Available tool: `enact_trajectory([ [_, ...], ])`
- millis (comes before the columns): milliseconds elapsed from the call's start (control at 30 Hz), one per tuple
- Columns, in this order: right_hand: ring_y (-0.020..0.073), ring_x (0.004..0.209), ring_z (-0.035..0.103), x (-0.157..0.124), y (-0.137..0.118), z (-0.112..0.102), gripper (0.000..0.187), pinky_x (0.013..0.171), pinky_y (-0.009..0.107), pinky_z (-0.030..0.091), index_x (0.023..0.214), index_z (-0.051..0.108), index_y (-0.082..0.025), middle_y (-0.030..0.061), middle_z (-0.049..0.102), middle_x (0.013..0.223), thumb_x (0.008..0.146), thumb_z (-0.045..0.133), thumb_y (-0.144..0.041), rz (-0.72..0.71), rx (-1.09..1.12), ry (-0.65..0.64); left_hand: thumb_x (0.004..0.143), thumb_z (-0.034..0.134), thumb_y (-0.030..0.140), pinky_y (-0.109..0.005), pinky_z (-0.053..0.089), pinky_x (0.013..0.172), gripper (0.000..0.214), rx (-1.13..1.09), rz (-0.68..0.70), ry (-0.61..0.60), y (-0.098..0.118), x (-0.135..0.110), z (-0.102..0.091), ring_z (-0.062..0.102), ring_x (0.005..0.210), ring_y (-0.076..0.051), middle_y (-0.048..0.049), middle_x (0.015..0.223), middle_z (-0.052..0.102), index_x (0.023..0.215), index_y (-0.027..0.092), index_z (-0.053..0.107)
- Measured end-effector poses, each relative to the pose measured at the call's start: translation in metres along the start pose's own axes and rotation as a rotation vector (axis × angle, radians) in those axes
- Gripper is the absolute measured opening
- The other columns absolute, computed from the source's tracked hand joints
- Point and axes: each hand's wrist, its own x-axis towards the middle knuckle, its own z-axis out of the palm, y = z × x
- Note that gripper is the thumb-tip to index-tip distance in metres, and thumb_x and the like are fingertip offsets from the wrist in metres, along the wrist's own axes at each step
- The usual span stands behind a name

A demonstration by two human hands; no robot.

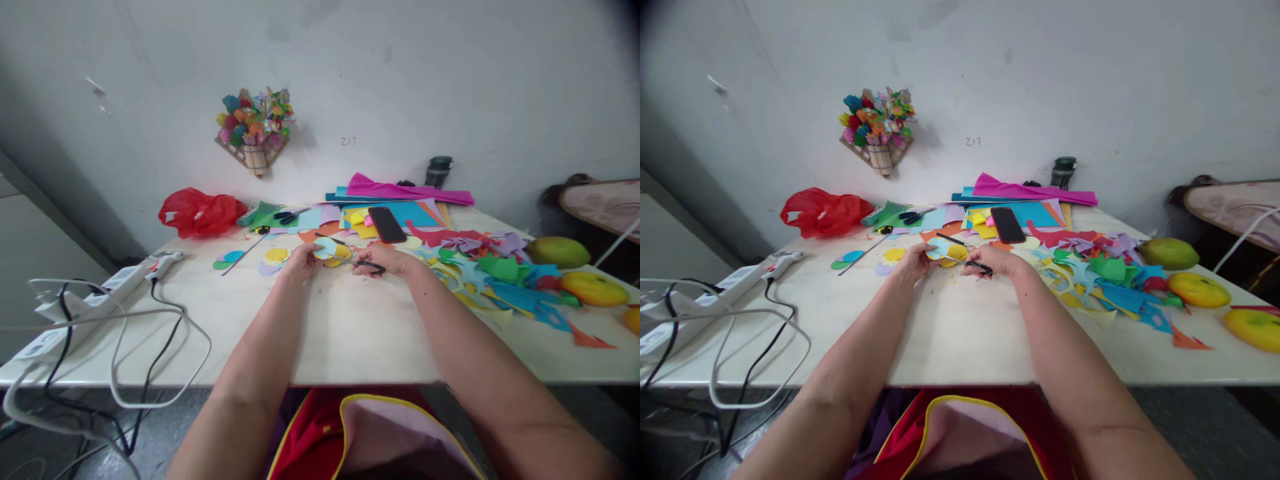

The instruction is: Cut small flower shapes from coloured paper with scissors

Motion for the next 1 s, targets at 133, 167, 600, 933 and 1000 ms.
enact_trajectory([
  [133, 0.0051, 0.036, 0.043, 0.0010, 0.0006, -0.0002, 0.040, 0.038, 0.019, 0.030, 0.073, 0.066, -0.013, -0.0051, 0.055, 0.046, 0.054, 0.086, -0.042, 0.000, 0.000, -0.001, 0.069, 0.057, 0.000, -0.026, 0.058, 0.056, 0.020, -0.009, 0.002, 0.005, 0.0005, 0.0000, 0.0003, 0.066, 0.057, -0.015, -0.0033, 0.066, 0.068, 0.085, 0.011, 0.061],
  [167, 0.0051, 0.036, 0.043, 0.0010, 0.0004, -0.0002, 0.040, 0.038, 0.019, 0.030, 0.073, 0.066, -0.014, -0.0053, 0.055, 0.046, 0.054, 0.087, -0.042, 0.002, 0.000, -0.002, 0.069, 0.057, 0.000, -0.026, 0.058, 0.055, 0.020, -0.010, -0.001, 0.009, 0.0008, -0.0004, 0.0007, 0.066, 0.057, -0.015, -0.0032, 0.065, 0.068, 0.085, 0.011, 0.061],
  [600, 0.0052, 0.035, 0.043, 0.0004, -0.0011, 0.0011, 0.035, 0.036, 0.019, 0.029, 0.074, 0.066, -0.014, -0.0050, 0.055, 0.045, 0.058, 0.084, -0.038, -0.007, -0.013, -0.007, 0.070, 0.056, 0.001, -0.025, 0.056, 0.052, 0.025, -0.022, -0.024, 0.026, 0.0026, -0.0034, 0.0033, 0.064, 0.053, -0.015, -0.0024, 0.063, 0.067, 0.092, 0.011, 0.062],
  [933, 0.0055, 0.036, 0.044, 0.0009, 0.0004, 0.0007, 0.035, 0.037, 0.019, 0.031, 0.075, 0.066, -0.015, -0.0052, 0.055, 0.044, 0.059, 0.084, -0.040, -0.014, -0.031, -0.010, 0.072, 0.054, 0.001, -0.022, 0.056, 0.050, 0.025, -0.033, -0.016, 0.010, 0.0019, -0.0030, 0.0037, 0.064, 0.052, -0.014, -0.0016, 0.062, 0.066, 0.094, 0.013, 0.061],
  [1000, 0.0055, 0.036, 0.043, 0.0010, 0.0007, 0.0006, 0.036, 0.037, 0.019, 0.030, 0.075, 0.066, -0.015, -0.0052, 0.055, 0.044, 0.059, 0.084, -0.040, -0.016, -0.032, -0.010, 0.071, 0.055, 0.002, -0.023, 0.056, 0.050, 0.026, -0.029, -0.011, 0.012, 0.0015, -0.0023, 0.0033, 0.064, 0.052, -0.014, -0.0019, 0.063, 0.067, 0.094, 0.013, 0.061],
])
